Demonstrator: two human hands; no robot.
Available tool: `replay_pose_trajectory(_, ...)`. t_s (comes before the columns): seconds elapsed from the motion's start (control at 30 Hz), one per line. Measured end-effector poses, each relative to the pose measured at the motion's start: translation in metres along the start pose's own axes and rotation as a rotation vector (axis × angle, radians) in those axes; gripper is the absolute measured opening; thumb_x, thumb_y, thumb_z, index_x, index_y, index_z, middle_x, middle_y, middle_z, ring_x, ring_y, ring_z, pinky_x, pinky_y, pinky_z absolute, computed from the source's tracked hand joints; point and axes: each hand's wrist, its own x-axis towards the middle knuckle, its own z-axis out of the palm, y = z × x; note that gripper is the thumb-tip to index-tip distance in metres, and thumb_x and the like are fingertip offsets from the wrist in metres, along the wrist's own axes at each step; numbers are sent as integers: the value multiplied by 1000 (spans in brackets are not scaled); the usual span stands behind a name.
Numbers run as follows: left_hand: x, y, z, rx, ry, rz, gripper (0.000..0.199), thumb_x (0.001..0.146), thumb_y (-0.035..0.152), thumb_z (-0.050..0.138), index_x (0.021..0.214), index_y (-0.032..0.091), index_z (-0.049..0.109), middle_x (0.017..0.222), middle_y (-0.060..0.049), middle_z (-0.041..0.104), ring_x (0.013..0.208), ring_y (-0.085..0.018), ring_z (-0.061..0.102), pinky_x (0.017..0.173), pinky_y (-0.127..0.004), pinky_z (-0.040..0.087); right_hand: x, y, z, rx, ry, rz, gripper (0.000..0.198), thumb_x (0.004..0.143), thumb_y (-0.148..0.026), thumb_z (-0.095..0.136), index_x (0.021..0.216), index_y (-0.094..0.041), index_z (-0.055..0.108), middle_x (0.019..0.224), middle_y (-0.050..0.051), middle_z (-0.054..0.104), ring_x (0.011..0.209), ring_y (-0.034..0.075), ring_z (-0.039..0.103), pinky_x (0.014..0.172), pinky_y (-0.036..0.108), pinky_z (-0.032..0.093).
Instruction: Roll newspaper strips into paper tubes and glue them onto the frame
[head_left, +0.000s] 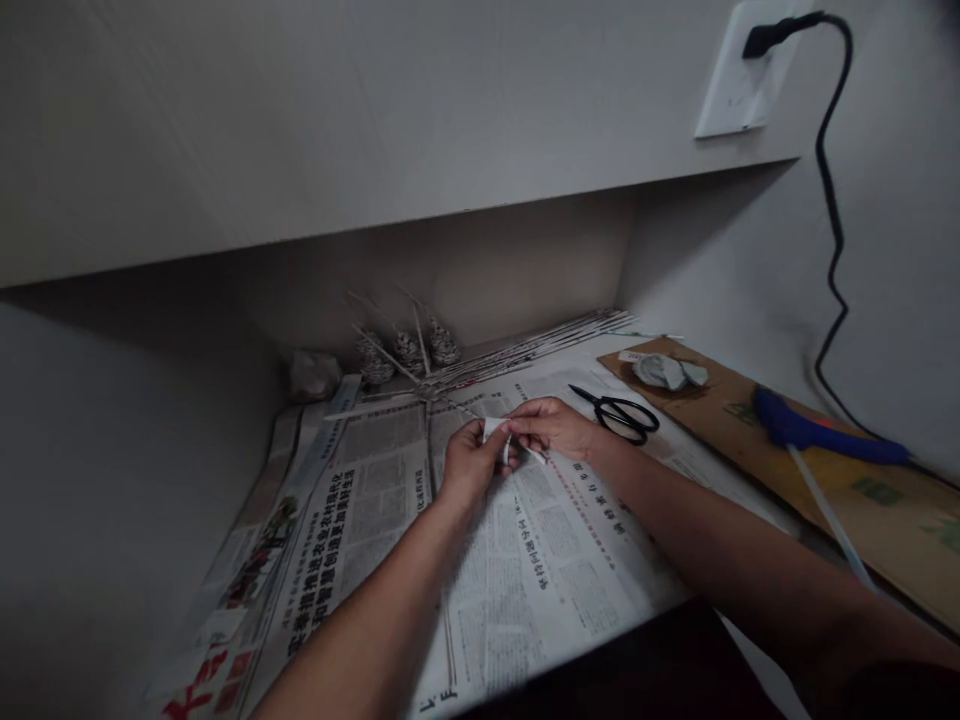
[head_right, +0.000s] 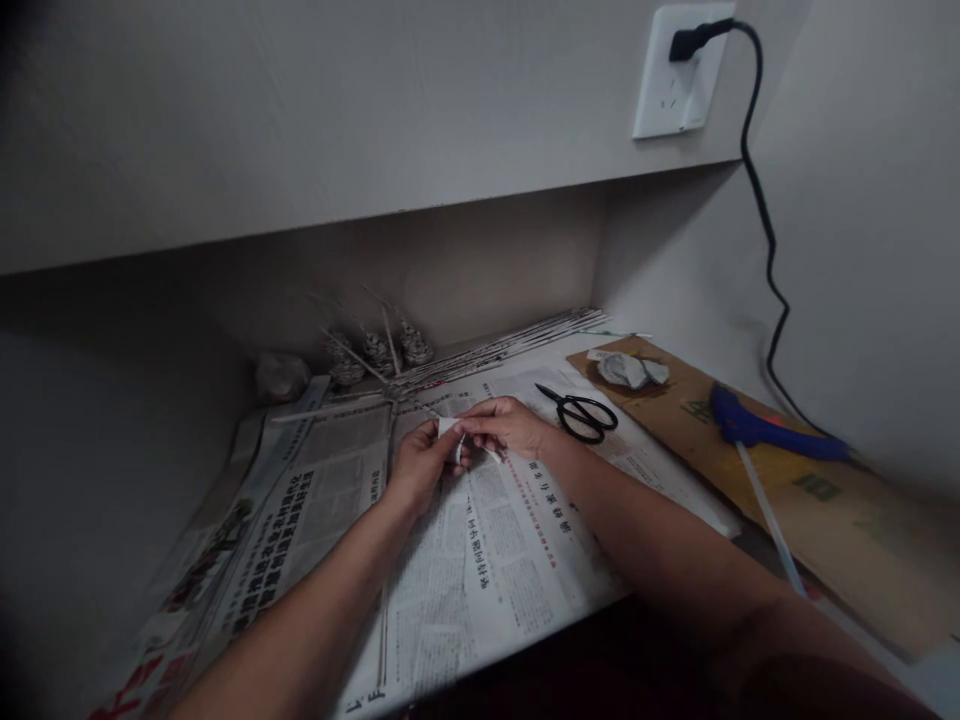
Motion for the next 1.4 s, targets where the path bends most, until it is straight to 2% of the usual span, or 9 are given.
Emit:
replay_pose_trajectory(0.13, -2, 4, -1, -63, -54, -103, 35, 69, 40, 71, 90, 12, 63, 70, -6, 66, 53, -12, 61, 44, -20, 47, -1, -4, 0, 54, 4, -2, 28, 67, -35, 75, 81, -12, 68, 54, -1, 58, 46, 6, 51, 36, 16, 30)
replay_pose_trajectory(0.3, -4, 7, -1, -60, -102, -208, 37, 68, 39, 73, 91, 12, 67, 72, -9, 69, 58, -15, 65, 51, -24, 53, 2, -3, -3, 126, 92, 14, 29, 62, -31, 79, 80, -11, 68, 57, 0, 60, 49, 6, 51, 37, 15, 29)
replay_pose_trajectory(0.43, -4, 5, 0, 6, -51, -176, 36, 69, 41, 71, 89, 12, 67, 67, -8, 68, 53, -14, 63, 46, -22, 51, 3, -1, -2, 98, 79, 17, 29, 64, -33, 78, 79, -11, 68, 55, -1, 58, 46, 6, 48, 36, 16, 27)
replay_pose_trajectory(0.53, -3, 5, -1, 20, -34, -153, 35, 70, 41, 70, 91, 13, 68, 66, -7, 67, 52, -13, 62, 46, -22, 51, 1, -3, -1, 106, 40, 10, 28, 68, -37, 75, 78, -12, 68, 61, 0, 59, 48, 6, 50, 37, 16, 30)
replay_pose_trajectory(0.67, -2, 7, -3, 34, -18, -145, 35, 72, 41, 69, 93, 13, 67, 66, -6, 66, 52, -13, 62, 45, -21, 50, -2, -7, -5, 115, -17, 15, 35, 71, -39, 72, 95, -14, 70, 73, 2, 62, 54, 7, 54, 39, 16, 34)
replay_pose_trajectory(0.77, -1, 7, -3, 50, -17, -140, 35, 72, 42, 68, 91, 12, 67, 66, -5, 65, 52, -12, 61, 45, -21, 50, -1, -6, -7, 48, -20, 2, 39, 71, -38, 73, 102, -14, 70, 71, 2, 62, 53, 7, 53, 39, 16, 36)
replay_pose_trajectory(0.93, -2, 6, -3, 92, -26, -122, 36, 71, 43, 69, 87, 11, 66, 66, -7, 65, 51, -13, 61, 45, -21, 50, 1, -1, -5, -59, 19, -12, 37, 73, -38, 71, 99, -12, 71, 57, -2, 57, 41, 4, 44, 36, 16, 31)
replay_pose_trajectory(1.2, -1, 3, -3, 64, -37, -144, 39, 72, 46, 66, 89, 11, 65, 66, -7, 66, 51, -14, 61, 45, -22, 49, -2, -6, 1, 18, 71, 7, 33, 68, -37, 74, 86, -10, 72, 58, 0, 60, 44, 5, 47, 39, 17, 33)
replay_pose_trajectory(1.4, -3, 4, -1, 174, -42, -66, 37, 75, 45, 63, 91, 12, 65, 69, -8, 67, 53, -14, 62, 46, -22, 50, 1, -3, 0, 8, 108, 12, 32, 65, -38, 75, 79, -10, 71, 56, -1, 57, 40, 4, 44, 35, 17, 26)
